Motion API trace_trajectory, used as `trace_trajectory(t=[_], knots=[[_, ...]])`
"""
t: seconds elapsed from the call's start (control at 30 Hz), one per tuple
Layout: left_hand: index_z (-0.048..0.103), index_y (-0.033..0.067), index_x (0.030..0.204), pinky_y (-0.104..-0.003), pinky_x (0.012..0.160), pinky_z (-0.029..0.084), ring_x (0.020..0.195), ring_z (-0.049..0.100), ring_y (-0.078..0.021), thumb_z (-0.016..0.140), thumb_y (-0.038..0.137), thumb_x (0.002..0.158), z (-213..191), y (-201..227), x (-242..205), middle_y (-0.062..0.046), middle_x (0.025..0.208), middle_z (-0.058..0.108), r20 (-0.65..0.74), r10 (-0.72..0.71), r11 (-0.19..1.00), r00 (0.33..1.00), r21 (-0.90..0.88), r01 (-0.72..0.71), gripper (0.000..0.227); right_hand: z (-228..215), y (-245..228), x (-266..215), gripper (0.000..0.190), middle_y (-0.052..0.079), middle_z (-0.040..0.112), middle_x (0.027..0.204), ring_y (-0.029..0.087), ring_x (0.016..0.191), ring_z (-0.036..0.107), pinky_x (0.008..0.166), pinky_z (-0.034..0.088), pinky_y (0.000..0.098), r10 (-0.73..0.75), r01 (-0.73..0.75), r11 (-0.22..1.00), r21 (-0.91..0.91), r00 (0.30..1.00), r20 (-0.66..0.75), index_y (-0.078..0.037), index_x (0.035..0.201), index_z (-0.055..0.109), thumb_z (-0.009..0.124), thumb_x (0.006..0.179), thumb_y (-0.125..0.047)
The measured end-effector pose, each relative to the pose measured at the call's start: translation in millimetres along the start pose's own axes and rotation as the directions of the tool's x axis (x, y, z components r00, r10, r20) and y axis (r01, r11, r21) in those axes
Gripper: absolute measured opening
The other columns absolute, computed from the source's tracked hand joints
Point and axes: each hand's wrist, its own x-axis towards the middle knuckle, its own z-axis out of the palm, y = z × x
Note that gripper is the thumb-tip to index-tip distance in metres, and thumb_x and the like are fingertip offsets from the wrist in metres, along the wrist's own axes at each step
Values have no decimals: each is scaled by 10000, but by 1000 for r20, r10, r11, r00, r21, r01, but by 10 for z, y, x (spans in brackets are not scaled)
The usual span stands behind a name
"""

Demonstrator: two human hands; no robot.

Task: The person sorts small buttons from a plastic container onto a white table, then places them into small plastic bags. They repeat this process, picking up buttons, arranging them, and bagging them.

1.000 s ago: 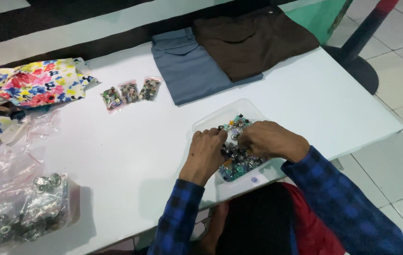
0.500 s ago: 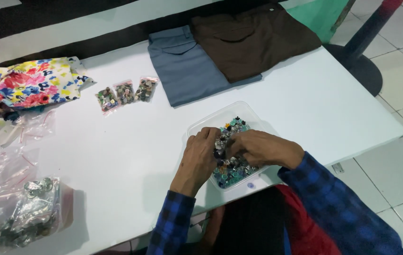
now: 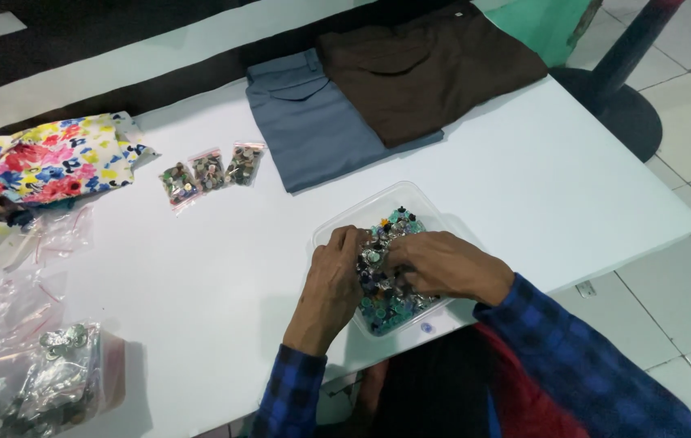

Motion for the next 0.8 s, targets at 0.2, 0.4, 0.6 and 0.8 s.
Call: trace_trajectory(t=[0.2, 0.4, 0.6, 0.8], knots=[[508, 144, 1277, -453, 817, 502, 970, 667, -419, 514, -47, 898, 127, -96, 73, -131, 1263, 539, 33, -45, 995, 998, 93, 41, 425, 154, 160, 135, 274, 110, 705, 1100, 314, 1015, 709, 766, 587, 421, 145, -146, 989, -27, 989, -20, -104, 1198, 667, 555, 958, -176], [686, 230, 1124, -400, 733, 464, 865, 717, -306, 500, 87, 965, 275, -150, 152, -79, 1053, 629, 78, 18, 921, 997, 387, -47, 284, 215, 227, 175, 203, 152, 700, 1000, 373, 957, 716, 731, 590, 468, 160, -151, 985, 78, 979, -127, -78, 1103, 628, 557, 954, -196], [770, 311, 999, -380, 631, 498, 707, 741, -283, 544, 166, 946, 392, -224, 227, -63, 966, 670, 57, -7, 869, 998, 494, -22, 274, 336, 244, 246, 243, 215, 687, 1032, 461, 966, 684, 720, 561, 551, 70, -57, 996, 75, 981, -178, -66, 1128, 632, 541, 922, -156], [799, 165, 883, -343, 602, 541, 647, 731, -291, 606, 72, 871, 256, -84, 171, -95, 799, 702, -1, 60, 883, 998, 466, -52, 215, 288, 212, 229, 224, 131, 701, 1054, 401, 967, 697, 768, 568, 507, 110, -119, 990, -78, 987, -114, -95, 1097, 681, 579, 924, -195]])
